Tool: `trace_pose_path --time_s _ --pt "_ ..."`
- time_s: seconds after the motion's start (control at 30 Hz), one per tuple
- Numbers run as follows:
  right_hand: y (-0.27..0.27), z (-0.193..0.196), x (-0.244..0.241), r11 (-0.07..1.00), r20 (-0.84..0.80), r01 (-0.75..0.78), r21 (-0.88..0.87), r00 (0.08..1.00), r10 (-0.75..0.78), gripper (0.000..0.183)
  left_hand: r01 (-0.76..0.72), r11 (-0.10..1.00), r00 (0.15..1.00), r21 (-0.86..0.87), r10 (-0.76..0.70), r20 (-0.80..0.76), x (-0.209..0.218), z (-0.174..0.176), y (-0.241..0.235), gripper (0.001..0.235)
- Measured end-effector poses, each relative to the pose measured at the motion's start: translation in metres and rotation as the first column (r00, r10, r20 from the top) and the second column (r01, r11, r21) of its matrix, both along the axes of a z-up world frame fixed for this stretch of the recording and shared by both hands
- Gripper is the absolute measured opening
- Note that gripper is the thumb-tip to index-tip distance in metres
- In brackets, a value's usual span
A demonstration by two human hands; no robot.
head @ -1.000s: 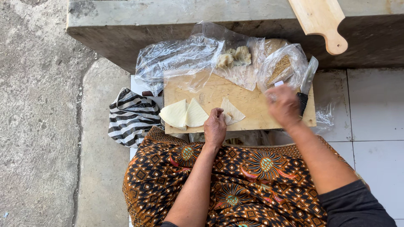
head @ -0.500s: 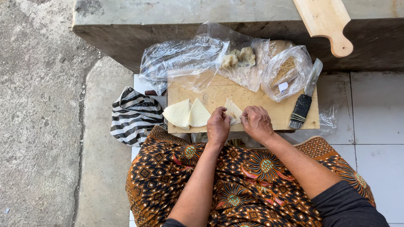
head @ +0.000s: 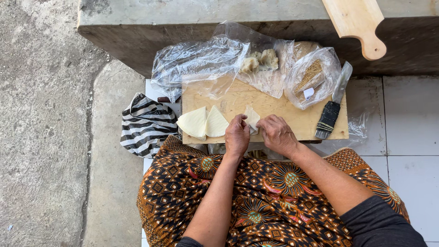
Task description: The person places small amounts of a brown filling onto triangle-shaped pieces of dough, then folds the dough over the filling and rolls it into a cylinder, working with one piece at a time on a wooden board.
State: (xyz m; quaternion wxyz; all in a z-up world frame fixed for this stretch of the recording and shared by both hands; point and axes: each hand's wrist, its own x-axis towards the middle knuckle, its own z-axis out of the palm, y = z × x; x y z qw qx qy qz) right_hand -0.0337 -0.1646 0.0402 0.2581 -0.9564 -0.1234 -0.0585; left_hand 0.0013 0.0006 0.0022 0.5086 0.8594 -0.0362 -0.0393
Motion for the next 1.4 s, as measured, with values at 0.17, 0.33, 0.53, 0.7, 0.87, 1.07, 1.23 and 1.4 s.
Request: trace_pose_path --time_s 0.17,0.33,0.53,0.7,0.87,1.07,1.23,1.4 --pt "-0.004 0.011 0.002 0.978 0.07 -0.156 -0.14 0.983 0.167 0.023 0.054 0.999 0.998 0.003 -0.054 0.024 0.001 0.005 0.002 0.028" --pt "-0.007 0.011 0.004 0.946 0.168 -0.232 -0.227 0.947 0.272 0.023 0.139 0.988 0.988 0.068 -0.143 0.06 -0.001 0.007 0.004 0.017" --pt "-0.009 -0.01 0.01 0.993 0.009 -0.029 0.118 1.0 0.028 0.01 0.203 0.968 0.979 0.144 -0.203 -0.02 0.003 0.0 0.002 0.017" --pt "-0.006 -0.03 0.017 0.977 -0.068 0.144 0.157 0.989 -0.134 0.009 0.25 0.955 0.968 0.16 -0.251 -0.017 0.009 -0.002 0.006 0.023" --pt "-0.001 -0.035 0.018 0.976 0.003 0.166 0.143 0.986 -0.169 0.013 0.193 0.973 0.981 0.124 -0.194 -0.004 0.012 0.002 0.004 0.015" --pt "-0.002 -0.019 0.018 0.999 0.201 -0.047 -0.019 0.978 0.05 0.015 0.165 0.976 0.986 0.14 -0.167 0.0 0.011 0.012 0.004 0.012" --pt "-0.003 -0.002 0.016 0.981 0.223 -0.157 -0.118 0.958 0.18 0.025 0.231 0.932 0.959 0.281 -0.267 0.099 0.008 0.021 0.008 0.01" --pt "-0.003 -0.01 0.017 0.993 0.188 -0.105 -0.058 0.975 0.114 0.017 0.26 0.921 0.95 0.291 -0.298 0.094 0.01 0.018 0.008 0.012"
